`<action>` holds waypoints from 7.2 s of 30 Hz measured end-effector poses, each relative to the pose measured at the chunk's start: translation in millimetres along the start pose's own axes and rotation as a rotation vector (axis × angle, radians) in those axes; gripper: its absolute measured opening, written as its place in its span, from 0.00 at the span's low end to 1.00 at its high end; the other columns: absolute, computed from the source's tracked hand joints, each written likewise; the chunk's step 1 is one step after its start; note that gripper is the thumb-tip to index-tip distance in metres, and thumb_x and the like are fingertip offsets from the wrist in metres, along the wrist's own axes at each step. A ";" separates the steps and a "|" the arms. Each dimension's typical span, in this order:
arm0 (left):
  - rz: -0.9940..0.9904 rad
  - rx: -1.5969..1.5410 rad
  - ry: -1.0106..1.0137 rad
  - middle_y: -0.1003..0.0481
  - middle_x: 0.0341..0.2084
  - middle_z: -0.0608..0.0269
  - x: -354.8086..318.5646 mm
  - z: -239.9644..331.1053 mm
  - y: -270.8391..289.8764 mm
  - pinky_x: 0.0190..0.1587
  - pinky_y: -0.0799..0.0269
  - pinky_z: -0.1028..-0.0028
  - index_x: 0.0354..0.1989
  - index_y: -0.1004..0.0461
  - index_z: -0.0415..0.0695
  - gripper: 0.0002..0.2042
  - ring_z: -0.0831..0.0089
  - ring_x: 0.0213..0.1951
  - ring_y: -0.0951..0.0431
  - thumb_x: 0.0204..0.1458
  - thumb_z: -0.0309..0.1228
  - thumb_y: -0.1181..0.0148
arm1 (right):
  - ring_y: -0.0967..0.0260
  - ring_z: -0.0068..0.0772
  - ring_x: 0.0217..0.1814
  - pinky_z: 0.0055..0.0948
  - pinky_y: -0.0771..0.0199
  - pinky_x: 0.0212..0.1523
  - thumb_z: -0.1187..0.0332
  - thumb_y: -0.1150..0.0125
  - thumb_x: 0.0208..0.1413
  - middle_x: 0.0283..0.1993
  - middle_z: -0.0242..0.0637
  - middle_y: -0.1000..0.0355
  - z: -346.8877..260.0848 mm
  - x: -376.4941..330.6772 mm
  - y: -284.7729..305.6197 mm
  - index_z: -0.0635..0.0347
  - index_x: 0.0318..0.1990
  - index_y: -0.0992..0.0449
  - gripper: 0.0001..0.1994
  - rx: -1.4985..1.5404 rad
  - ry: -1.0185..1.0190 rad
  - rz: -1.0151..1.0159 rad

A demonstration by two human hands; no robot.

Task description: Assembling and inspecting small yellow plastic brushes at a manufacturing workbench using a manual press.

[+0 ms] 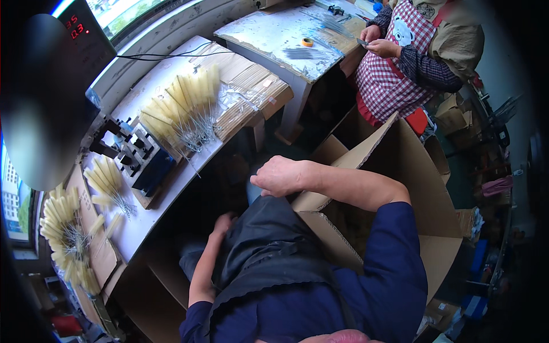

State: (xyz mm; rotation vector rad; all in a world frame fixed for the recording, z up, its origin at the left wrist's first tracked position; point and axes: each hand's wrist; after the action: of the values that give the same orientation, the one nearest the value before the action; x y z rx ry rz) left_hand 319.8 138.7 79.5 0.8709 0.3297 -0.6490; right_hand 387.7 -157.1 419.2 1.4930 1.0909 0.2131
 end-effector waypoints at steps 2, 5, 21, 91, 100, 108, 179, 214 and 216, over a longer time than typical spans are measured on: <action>0.247 -0.122 0.013 0.21 0.44 0.48 -22.9 6.0 28.0 0.50 0.26 0.63 0.49 0.22 0.42 0.16 0.53 0.48 0.21 0.57 0.37 0.43 | 0.23 0.51 0.44 0.46 0.24 0.44 0.59 0.36 0.56 0.36 0.48 0.22 -5.6 -2.5 -0.3 0.64 0.41 0.25 0.16 0.003 0.037 0.024; 0.419 -0.215 0.063 0.20 0.39 0.51 -84.7 27.9 71.7 0.48 0.26 0.68 0.48 0.22 0.41 0.14 0.61 0.43 0.19 0.58 0.35 0.42 | 0.24 0.52 0.43 0.46 0.24 0.43 0.59 0.37 0.56 0.35 0.47 0.23 -10.8 -5.6 2.6 0.64 0.40 0.26 0.16 -0.005 0.078 0.063; 1.475 -0.300 0.241 0.21 0.33 0.62 -283.9 2.8 69.3 0.41 0.25 0.77 0.46 0.22 0.39 0.08 0.75 0.35 0.22 0.62 0.27 0.43 | 0.24 0.52 0.45 0.45 0.24 0.46 0.58 0.37 0.56 0.38 0.49 0.22 -0.2 -6.9 -0.5 0.62 0.42 0.24 0.16 -0.014 -0.059 0.030; 0.844 -0.918 0.985 0.19 0.36 0.52 -257.1 -173.0 -151.2 0.45 0.25 0.61 0.36 0.18 0.47 0.12 0.54 0.41 0.19 0.50 0.39 0.43 | 0.24 0.46 0.38 0.37 0.24 0.41 0.70 0.38 0.57 0.41 0.47 0.24 -72.2 121.9 -56.3 0.63 0.47 0.26 0.12 -0.150 0.255 -0.379; 0.822 -0.946 0.912 0.21 0.30 0.47 -257.5 -177.1 -185.3 0.37 0.26 0.57 0.31 0.20 0.42 0.14 0.51 0.33 0.20 0.53 0.40 0.45 | 0.24 0.46 0.44 0.38 0.23 0.46 0.75 0.35 0.53 0.42 0.46 0.24 -168.3 202.6 -9.5 0.64 0.44 0.24 0.11 0.017 0.506 0.057; 1.513 -1.373 0.685 0.23 0.30 0.66 -296.3 -175.9 -55.9 0.32 0.27 0.77 0.44 0.23 0.39 0.08 0.80 0.30 0.24 0.61 0.25 0.47 | 0.28 0.45 0.39 0.39 0.26 0.41 0.67 0.37 0.54 0.35 0.41 0.27 -145.5 215.4 -33.8 0.60 0.38 0.28 0.09 -0.052 0.576 -0.020; 1.121 0.001 0.886 0.25 0.49 0.34 -130.5 -18.1 358.7 0.59 0.35 0.54 0.58 0.36 0.30 0.36 0.45 0.55 0.25 0.63 0.56 0.64 | 0.24 0.53 0.30 0.48 0.24 0.31 0.62 0.40 0.51 0.26 0.47 0.25 1.9 222.6 -187.1 0.56 0.25 0.23 0.09 0.153 -0.248 0.758; 1.627 -0.988 -0.505 0.28 0.25 0.67 -152.8 -72.6 354.4 0.41 0.21 0.70 0.35 0.28 0.44 0.03 0.78 0.24 0.29 0.59 0.25 0.40 | 0.21 0.47 0.36 0.42 0.20 0.39 0.68 0.45 0.45 0.30 0.44 0.21 -9.6 225.9 -181.0 0.56 0.24 0.20 0.07 0.299 -0.268 0.647; 1.636 -1.013 -0.318 0.31 0.23 0.68 -129.6 -91.7 322.1 0.36 0.21 0.71 0.34 0.29 0.43 0.04 0.79 0.22 0.32 0.61 0.27 0.42 | 0.21 0.47 0.36 0.42 0.20 0.39 0.68 0.45 0.45 0.30 0.44 0.21 -13.1 227.9 -175.1 0.56 0.24 0.20 0.08 0.285 -0.256 0.636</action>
State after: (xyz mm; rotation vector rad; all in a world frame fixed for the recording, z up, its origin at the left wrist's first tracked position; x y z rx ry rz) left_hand 428.6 413.5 283.5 -0.1338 -0.3755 0.8836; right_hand 415.4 -12.6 172.0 2.0345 0.4272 0.3033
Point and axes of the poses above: each hand's wrist, its own x-axis towards the middle knuckle, its own y-axis out of the back of the hand, z = x × y
